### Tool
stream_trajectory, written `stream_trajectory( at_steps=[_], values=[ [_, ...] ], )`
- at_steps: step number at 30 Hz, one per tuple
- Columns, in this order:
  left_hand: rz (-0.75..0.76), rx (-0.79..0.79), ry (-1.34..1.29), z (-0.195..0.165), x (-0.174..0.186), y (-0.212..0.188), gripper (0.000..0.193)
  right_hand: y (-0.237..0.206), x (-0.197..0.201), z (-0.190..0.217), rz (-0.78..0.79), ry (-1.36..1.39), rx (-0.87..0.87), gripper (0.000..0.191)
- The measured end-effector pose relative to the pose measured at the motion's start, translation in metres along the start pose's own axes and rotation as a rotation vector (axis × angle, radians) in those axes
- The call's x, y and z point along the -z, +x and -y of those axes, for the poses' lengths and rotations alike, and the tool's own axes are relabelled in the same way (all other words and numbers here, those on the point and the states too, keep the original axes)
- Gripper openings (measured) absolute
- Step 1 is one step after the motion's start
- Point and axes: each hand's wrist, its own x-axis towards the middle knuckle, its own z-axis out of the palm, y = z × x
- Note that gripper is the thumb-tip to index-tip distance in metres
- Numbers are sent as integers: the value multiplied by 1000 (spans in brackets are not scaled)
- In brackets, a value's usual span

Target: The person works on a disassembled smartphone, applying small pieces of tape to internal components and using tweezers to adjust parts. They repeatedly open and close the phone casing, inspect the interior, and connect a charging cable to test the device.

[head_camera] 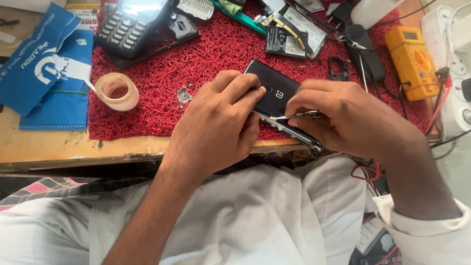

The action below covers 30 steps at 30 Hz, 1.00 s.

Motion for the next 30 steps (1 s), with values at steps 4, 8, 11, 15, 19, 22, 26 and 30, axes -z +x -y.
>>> stream_trajectory(
  at_steps=[4,8,11,15,19,22,26,30],
  values=[
    [-3,-6,9,1,-1,0,35,-1,0,1,-40,-195,53,13],
    [13,-3,2,2,-1,0,34,-1,-5,5,-26,-232,-1,13],
    [0,-14,23,2,-1,-1,35,-1,-9,7,-31,-131,-36,25],
    [-3,-15,26,1,0,-2,34,-2,-8,11,9,-33,-93,19],
    [2,-20,5,2,2,-3,33,-3,-9,20,-20,-104,-121,13],
    [-4,-33,4,3,4,-3,33,-6,-17,33,-53,-265,-171,11],
    [-9,-29,-4,3,6,-6,32,-8,-31,42,-171,-174,-192,9],
    [-13,-40,-4,4,8,-9,34,-9,-38,46,-233,-18,-303,16]
  ],
)
